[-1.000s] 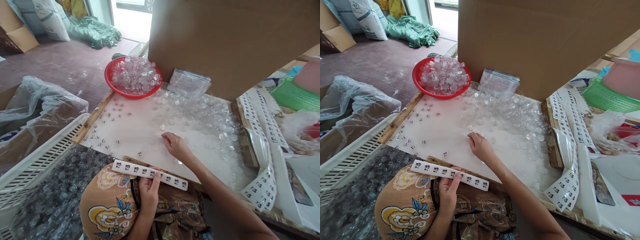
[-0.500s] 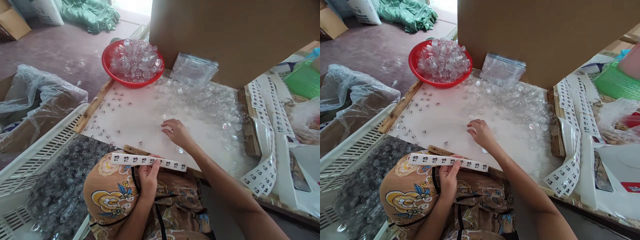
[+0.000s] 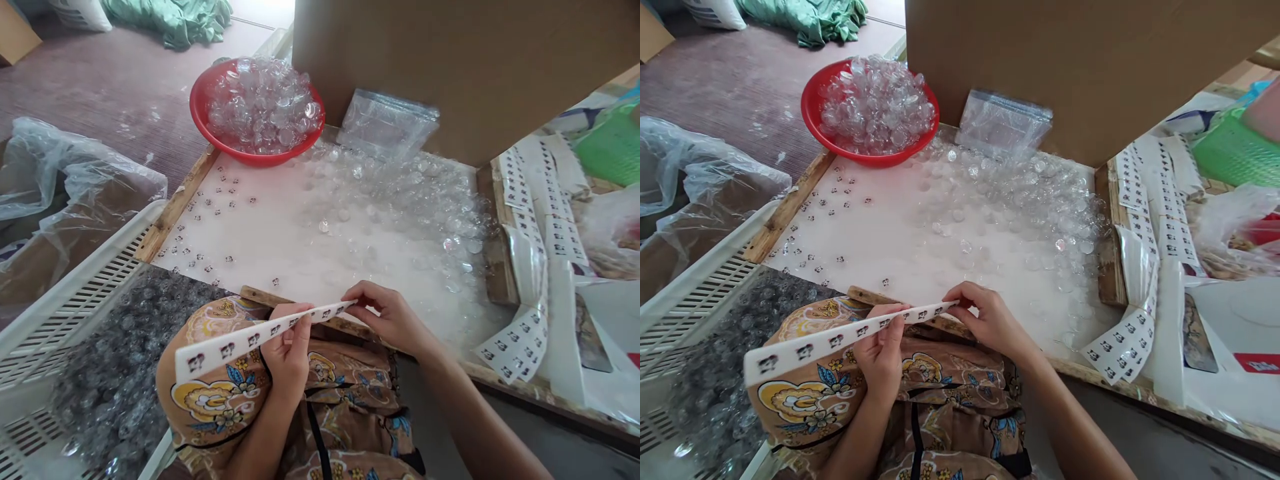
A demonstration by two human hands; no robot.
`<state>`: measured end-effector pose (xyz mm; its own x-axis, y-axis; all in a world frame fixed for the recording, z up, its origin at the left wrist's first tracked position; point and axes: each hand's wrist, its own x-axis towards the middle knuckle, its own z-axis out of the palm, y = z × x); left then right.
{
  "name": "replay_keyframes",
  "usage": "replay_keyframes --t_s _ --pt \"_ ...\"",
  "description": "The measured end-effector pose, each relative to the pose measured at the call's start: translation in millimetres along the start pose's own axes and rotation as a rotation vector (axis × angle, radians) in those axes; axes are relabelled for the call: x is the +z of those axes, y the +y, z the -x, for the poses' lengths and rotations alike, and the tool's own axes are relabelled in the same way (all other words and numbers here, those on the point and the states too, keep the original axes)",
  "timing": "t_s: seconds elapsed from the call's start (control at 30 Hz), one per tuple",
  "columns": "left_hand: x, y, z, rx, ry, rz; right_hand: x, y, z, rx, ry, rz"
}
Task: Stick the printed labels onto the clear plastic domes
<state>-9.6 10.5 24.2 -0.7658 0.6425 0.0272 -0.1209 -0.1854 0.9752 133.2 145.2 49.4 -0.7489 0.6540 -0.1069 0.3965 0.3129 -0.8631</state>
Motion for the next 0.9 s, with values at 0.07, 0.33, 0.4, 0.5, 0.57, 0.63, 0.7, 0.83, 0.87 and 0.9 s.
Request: replay_keyframes --t_s 0.07,0.33,0.4,0.5,0.57,0.63,0.7,0.83,0.87,0.9 --pt "-1.6 9 -2 0.086 -0.087 -0.027 9 -1 -2 -0.025 0.023 -0.062" --pt "-3.8 3 0 -0.199 -0.048 -0.033 25 -7 -12 -0.137 0.038 0.013" --pt "-2.3 -3 0 -0.218 0.015 -0.014 31 -5 -11 -0.227 0.122 0.121" --pt "0.9 -10 0 -0.255 0.087 0.026 38 -2 -8 -0.373 0.233 0.241" --pt "2.5 -13 0 -0.264 0.11 0.034 37 -1 -10 -0.394 0.267 0.232" --pt "3.1 -15 1 -0.257 0.114 0.022 29 1 -16 -0.331 0.308 0.146" --pt "3.2 -17 2 -0.25 0.098 0.009 19 6 -27 -0.199 0.369 0.031" --pt "2.9 -19 3 -0.246 0.063 0.016 4 22 -48 0.085 0.284 -0.048" --pt "2.9 -19 3 -0.245 0.061 0.023 3 25 -50 0.13 0.229 -0.025" --pt "2.8 -19 3 -0.244 0.059 0.029 3 28 -52 0.16 0.186 0.008"
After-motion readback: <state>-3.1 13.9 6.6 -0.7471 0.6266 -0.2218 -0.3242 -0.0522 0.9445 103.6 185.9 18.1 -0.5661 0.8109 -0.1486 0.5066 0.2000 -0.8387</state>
